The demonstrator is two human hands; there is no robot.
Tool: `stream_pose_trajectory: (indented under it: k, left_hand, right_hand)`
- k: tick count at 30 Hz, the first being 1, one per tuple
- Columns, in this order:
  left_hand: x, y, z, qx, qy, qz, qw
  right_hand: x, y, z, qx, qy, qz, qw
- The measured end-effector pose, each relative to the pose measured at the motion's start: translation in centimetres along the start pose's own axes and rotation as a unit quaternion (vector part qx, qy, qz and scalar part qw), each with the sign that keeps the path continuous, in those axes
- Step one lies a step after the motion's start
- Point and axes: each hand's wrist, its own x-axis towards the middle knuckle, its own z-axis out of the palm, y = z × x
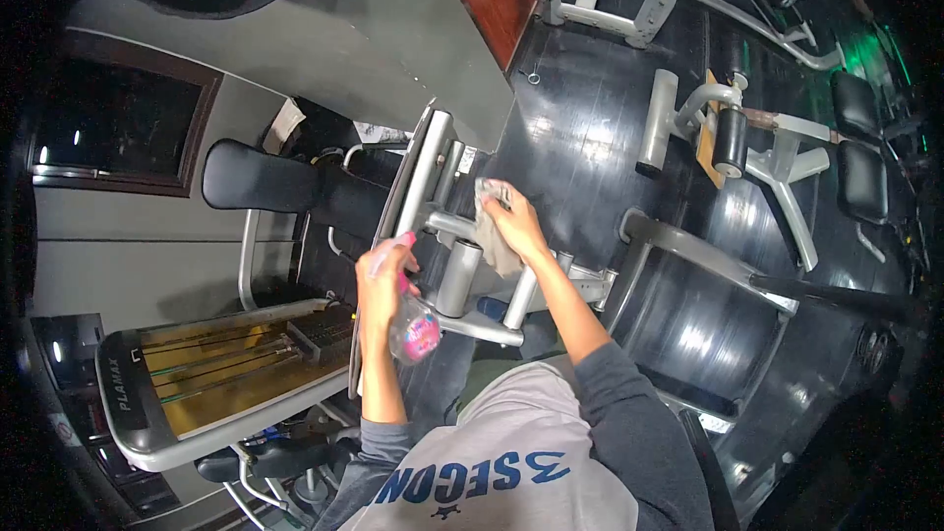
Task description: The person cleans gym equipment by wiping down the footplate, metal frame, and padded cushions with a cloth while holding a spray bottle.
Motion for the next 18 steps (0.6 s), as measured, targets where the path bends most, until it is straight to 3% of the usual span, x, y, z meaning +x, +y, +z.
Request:
stream_pose_trajectory:
  k: [3, 10, 12, 16, 18]
  left_hand:
    - [-0.6, -3.2, 1.5, -0.019, 0.021, -0.023, 0.999]
    - [-0.1, -7.7, 3.6, -0.059, 0.087, -0.028, 0.994]
    - [-0.2, -8.2, 3.6, -0.097, 0.084, -0.006, 0.992]
    - [-0.8, -9.1, 3.1, -0.129, 0.078, -0.018, 0.988]
    - [-0.9, -11.2, 3.1, -0.204, 0.068, -0.028, 0.976]
  right_hand:
    - [-2.9, 0.7, -1.8, -0.041, -0.041, 0.014, 0.998]
    - [-6.0, 2.3, -1.7, -0.115, -0.015, 0.019, 0.993]
    - [-5.8, 2.0, -0.6, -0.157, 0.012, -0.045, 0.986]
    - [-4.4, -2.3, 3.3, -0.192, -0.041, -0.131, 0.972]
    - [-2.4, -1.2, 4.9, -0.296, -0.079, -0.25, 0.918]
